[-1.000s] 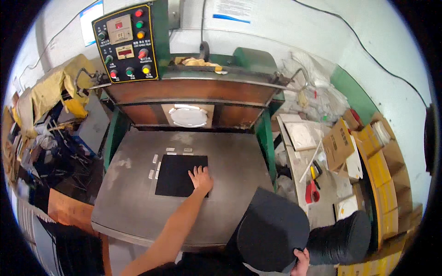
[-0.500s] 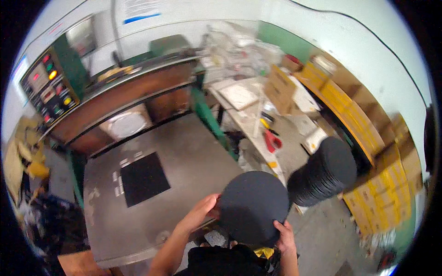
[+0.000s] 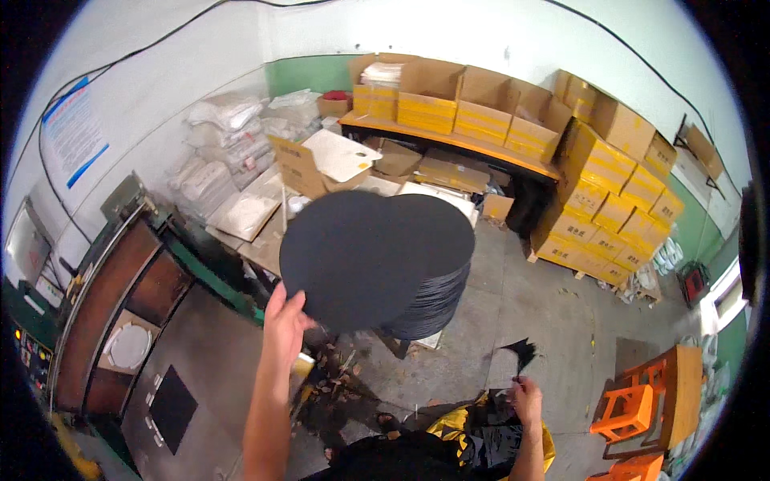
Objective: The person places black circular and rectangular sheets onto an industrial press machine, cycles the press, and then collects and stacks the items.
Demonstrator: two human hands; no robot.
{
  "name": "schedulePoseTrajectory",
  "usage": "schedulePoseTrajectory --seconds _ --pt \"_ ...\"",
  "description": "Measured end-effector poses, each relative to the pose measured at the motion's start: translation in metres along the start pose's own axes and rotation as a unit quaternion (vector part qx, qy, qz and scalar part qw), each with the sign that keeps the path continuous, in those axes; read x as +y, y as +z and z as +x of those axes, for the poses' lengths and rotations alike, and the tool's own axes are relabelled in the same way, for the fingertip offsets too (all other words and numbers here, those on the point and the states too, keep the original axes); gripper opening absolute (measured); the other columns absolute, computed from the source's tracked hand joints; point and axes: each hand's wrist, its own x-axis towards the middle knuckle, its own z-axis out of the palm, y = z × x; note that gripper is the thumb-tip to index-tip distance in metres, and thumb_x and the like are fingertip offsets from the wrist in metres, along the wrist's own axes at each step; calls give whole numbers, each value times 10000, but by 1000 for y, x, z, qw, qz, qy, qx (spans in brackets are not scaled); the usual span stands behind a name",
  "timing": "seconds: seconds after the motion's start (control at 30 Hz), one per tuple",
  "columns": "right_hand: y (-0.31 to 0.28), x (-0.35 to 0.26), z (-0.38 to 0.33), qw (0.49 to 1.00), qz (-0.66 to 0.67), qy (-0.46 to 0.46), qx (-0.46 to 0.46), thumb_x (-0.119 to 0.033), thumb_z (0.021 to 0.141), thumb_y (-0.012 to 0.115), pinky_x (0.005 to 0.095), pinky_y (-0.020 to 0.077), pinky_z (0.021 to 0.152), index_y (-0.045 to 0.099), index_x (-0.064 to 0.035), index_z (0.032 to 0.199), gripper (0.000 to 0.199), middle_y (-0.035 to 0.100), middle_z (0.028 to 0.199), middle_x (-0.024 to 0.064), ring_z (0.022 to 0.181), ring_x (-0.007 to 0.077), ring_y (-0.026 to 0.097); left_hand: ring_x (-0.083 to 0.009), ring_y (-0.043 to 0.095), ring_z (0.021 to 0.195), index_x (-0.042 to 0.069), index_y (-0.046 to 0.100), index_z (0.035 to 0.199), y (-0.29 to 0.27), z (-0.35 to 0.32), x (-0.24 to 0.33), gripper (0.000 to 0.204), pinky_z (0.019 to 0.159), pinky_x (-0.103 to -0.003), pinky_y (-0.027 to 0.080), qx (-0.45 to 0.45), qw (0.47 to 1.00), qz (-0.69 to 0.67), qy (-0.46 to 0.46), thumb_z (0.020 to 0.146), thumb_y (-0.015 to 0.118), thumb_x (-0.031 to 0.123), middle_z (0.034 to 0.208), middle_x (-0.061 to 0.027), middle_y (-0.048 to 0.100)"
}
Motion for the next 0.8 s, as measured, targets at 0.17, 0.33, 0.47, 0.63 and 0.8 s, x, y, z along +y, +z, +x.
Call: schedulePoseTrajectory --seconds 0.17,0.33,0.47,0.63,0.8 --pt "-56 53 11 933 -286 -30 217 -129 897 545 399 517 617 640 11 1029 215 672 718 158 644 296 671 -217 643 1019 50 473 1312 55 83 -40 343 775 -368 547 -19 999 -19 -38 975 509 104 1220 -80 606" --pt "-55 225 -2 856 -453 54 243 -137 879 539 480 513 794 512 26 1182 345 633 1057 220 951 397 630 -261 669 979 23 497 1250 63 107 -74 287 820 -415 556 -18 990 0 -143 985 503 134 1175 -115 631" --pt "-37 352 -23 800 -561 213 -26 -248 825 599 451 507 930 269 91 1426 765 490 1305 278 1089 362 586 -306 671 978 16 479 1263 80 117 -68 307 825 -444 569 -44 983 28 -175 990 498 157 1166 -161 624" --pt "95 298 0 798 -433 271 -319 -415 831 591 474 529 778 682 -87 1020 389 686 989 122 876 358 644 -329 683 918 43 398 1362 75 124 -52 459 783 -449 587 -56 976 112 -176 981 543 254 1166 -178 619" --pt "173 243 16 846 -206 76 -485 -114 830 655 419 525 763 684 -77 1069 244 694 964 100 930 294 649 -302 667 996 51 322 1432 45 45 -60 584 877 -426 547 5 995 9 -96 967 573 300 1189 -183 619"
